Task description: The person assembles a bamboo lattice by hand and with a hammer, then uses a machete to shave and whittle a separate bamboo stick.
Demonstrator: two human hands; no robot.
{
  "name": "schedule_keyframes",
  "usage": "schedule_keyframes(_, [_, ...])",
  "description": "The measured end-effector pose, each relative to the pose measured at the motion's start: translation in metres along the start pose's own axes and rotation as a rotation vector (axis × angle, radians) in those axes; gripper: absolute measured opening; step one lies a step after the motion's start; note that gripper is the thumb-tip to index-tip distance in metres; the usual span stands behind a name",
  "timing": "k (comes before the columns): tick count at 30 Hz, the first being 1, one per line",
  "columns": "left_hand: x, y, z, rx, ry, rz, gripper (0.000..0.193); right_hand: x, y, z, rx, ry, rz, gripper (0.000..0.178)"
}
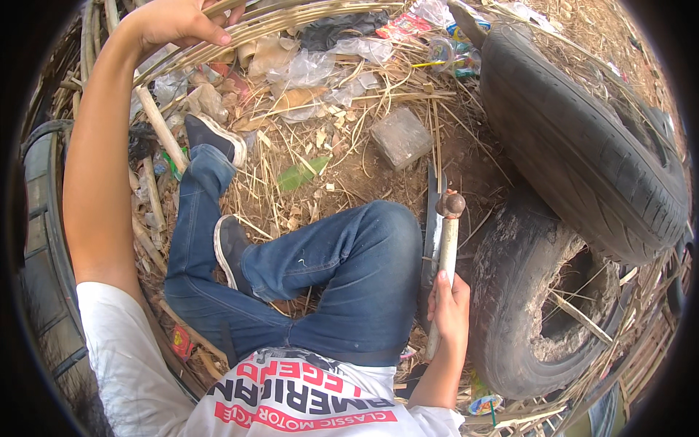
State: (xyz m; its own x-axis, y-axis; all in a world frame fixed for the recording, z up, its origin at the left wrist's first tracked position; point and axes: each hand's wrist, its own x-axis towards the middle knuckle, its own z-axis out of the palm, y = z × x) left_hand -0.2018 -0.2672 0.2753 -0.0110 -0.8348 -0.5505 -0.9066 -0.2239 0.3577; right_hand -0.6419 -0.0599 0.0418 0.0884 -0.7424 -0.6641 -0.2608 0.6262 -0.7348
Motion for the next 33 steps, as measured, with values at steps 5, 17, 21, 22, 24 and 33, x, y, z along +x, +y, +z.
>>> schedule_keyframes(5, [-0.012,0.01,-0.007,0.041,0.045,-0.062,0.023,0.001,-0.006,0.004,-0.003,-0.007,-0.002,0.042])
schedule_keyframes(17, [0.021,-0.003,0.114,0.189,0.071,0.153,0.048,0.012,-0.012,0.011,-0.022,0.026,-0.011,0.039])
schedule_keyframes(21, [0.022,0.001,0.224,-0.03,0.21,0.18,0.044,0.016,-0.018,0.007,-0.028,0.041,0.004,0.034])
schedule_keyframes(22, [0.023,0.003,0.245,-0.038,0.191,0.1,0.046,0.017,-0.016,0.006,-0.02,0.05,0.015,0.034])
schedule_keyframes(24, [0.032,-0.004,0.288,-0.026,0.279,0.123,0.044,0.017,-0.016,0.004,-0.017,0.066,0.003,0.034])
schedule_keyframes(33, [0.072,-0.013,0.354,-0.085,0.431,0.078,0.038,0.018,-0.021,0.006,0.004,0.121,0.025,0.034])
